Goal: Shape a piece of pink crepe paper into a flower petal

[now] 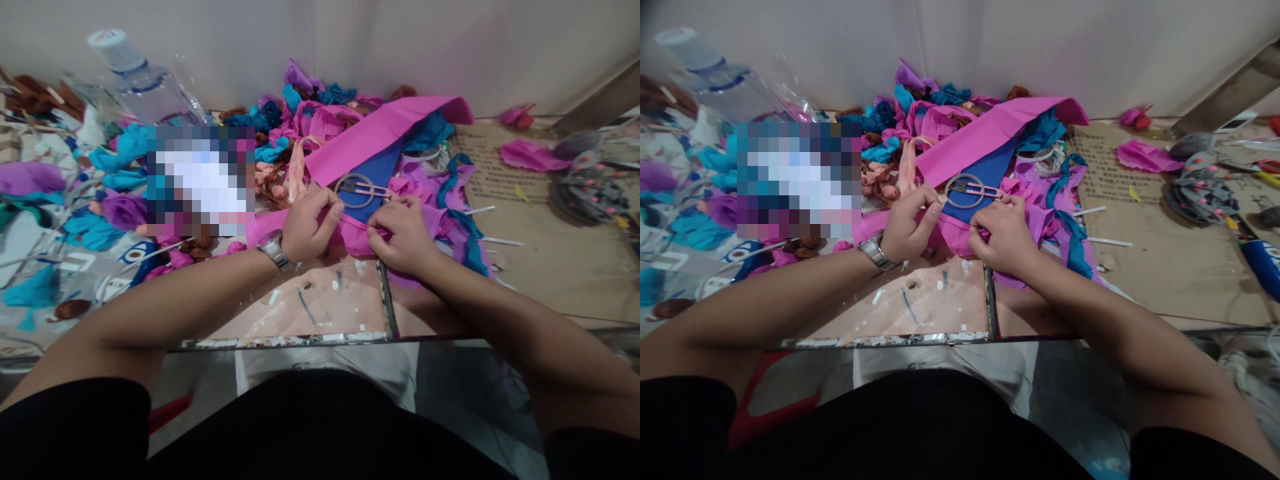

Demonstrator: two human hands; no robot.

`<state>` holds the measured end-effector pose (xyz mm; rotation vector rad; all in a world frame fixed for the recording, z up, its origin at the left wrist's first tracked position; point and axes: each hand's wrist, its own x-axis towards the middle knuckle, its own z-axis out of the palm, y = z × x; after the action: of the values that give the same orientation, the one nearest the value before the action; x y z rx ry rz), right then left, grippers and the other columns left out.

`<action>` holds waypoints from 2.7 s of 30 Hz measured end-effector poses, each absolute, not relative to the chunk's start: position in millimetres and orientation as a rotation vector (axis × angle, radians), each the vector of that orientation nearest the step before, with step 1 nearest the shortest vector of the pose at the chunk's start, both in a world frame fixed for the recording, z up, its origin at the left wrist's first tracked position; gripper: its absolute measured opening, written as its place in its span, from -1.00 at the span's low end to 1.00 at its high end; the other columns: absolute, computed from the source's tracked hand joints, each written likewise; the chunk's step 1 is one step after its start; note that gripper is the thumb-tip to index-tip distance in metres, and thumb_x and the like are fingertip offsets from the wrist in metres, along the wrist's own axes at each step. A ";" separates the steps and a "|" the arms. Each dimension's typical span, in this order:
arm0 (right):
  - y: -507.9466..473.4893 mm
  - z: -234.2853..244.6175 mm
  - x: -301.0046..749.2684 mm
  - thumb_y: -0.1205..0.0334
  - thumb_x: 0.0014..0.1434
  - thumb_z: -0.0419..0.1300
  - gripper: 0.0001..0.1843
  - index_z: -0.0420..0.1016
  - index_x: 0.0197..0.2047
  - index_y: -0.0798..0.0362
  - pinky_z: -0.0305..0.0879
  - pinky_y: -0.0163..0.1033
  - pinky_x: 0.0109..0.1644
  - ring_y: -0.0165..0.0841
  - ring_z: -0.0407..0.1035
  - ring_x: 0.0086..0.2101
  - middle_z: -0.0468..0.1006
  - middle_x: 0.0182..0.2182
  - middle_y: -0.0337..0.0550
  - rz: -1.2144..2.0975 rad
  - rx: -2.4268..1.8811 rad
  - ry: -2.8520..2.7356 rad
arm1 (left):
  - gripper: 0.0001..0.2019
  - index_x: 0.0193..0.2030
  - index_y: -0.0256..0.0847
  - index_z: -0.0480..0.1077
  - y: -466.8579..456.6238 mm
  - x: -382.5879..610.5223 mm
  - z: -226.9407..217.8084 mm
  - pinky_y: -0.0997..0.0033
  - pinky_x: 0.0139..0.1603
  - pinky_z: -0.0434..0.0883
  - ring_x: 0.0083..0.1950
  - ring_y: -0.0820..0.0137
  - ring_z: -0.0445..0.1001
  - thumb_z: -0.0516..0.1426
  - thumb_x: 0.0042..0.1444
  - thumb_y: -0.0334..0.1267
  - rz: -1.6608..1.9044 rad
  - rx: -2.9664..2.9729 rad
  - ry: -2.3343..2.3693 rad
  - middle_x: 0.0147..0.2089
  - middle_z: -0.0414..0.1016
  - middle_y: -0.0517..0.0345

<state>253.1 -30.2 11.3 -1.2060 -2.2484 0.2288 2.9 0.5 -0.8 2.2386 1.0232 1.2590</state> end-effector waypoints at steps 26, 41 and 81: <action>-32.4 14.4 251.2 0.11 0.47 0.17 -0.74 0.53 -0.27 -0.02 0.04 0.12 0.45 -0.25 0.46 -0.20 0.65 -0.33 -0.21 0.244 -1.062 -2.372 | -0.58 -0.06 -0.11 0.55 -0.6 1.4 -3.0 -0.06 0.40 0.29 -0.05 0.21 0.63 -0.01 0.62 0.08 0.915 2.572 0.830 -0.11 0.75 0.05; -32.3 12.5 251.9 0.10 0.50 0.19 -0.76 0.59 -0.19 -0.03 0.04 0.12 0.44 -0.23 0.49 -0.16 0.69 -0.28 -0.21 0.233 -1.068 -2.333 | -0.60 -0.12 -0.10 0.54 -1.1 2.4 -3.0 -0.06 0.38 0.31 -0.18 0.27 0.61 0.02 0.60 0.07 0.884 2.538 0.762 -0.20 0.74 0.11; -33.9 12.6 252.7 0.13 0.55 0.24 -0.83 0.67 -0.05 -0.05 0.09 0.15 0.44 -0.20 0.58 -0.10 0.77 -0.19 -0.20 0.156 -1.034 -2.276 | -0.64 -0.13 -0.12 0.62 -0.2 2.3 -10.6 -0.01 0.37 0.39 -0.22 0.31 0.64 0.08 0.57 -0.02 1.020 2.561 0.746 -0.23 0.76 0.16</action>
<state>252.7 -33.9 12.6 -1.0336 -2.2763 0.1562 2.3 -0.2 -10.6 2.5606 0.7461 1.0199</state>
